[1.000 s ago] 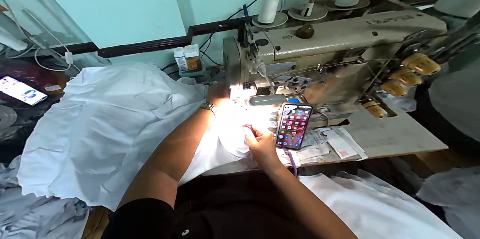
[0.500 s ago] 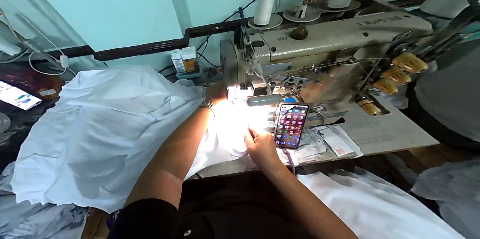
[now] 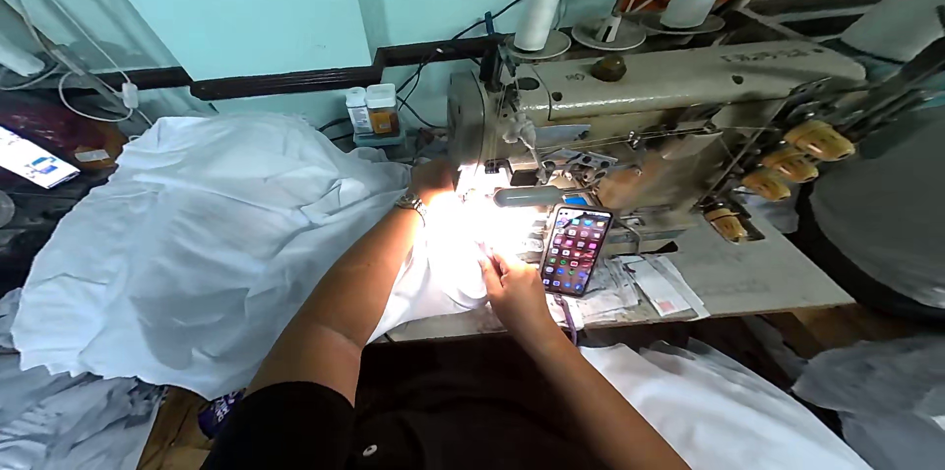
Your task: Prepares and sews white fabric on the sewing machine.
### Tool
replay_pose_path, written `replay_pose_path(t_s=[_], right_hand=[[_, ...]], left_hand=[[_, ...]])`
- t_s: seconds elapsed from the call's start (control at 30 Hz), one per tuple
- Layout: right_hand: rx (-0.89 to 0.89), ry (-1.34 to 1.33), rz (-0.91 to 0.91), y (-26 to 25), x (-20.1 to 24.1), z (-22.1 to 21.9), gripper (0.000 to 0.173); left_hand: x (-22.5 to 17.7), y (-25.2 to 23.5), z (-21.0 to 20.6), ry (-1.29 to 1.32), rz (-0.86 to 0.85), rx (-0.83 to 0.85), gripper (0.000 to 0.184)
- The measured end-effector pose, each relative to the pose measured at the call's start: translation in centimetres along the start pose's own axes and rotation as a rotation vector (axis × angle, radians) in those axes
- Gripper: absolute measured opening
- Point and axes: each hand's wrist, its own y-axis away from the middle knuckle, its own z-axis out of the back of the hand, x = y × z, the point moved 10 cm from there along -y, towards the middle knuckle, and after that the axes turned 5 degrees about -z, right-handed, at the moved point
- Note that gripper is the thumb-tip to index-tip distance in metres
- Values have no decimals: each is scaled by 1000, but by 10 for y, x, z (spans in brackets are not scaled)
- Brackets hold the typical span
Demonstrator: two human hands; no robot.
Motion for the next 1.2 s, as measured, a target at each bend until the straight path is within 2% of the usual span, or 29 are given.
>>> replay_pose_path(t_s=[0.23,0.47,0.7,0.87,0.93,1.0,1.1,1.13,1.2], right_hand=[[-35,19,6,-1,-2,-3,31],[8,66,20,0,1,-4,28],[-22,106,84,1,4,-4,27],[-18,115,110,-8,8,-2,27],[7,111,91,-10,8,-3,27],[18,114,82,-10,6,-4,27],[22,114,94,-10,6,-5,27],[19,112,98,-11,6,-4,27],[36,109,97,-12,7,-5,27]], left_hand=[[10,-9,-3,20,17,-29,35],[8,-7,-3,-7,8,-21,33],[5,-6,0,18,1,-21,34],[3,-26,8,-240,2,73,32],[1,-31,18,-256,-57,-27,31],[4,-29,28,-212,-181,-220,27],[12,-2,38,-150,-311,-430,32],[5,17,40,-152,-328,-441,31],[-12,59,29,-164,-374,-336,25]])
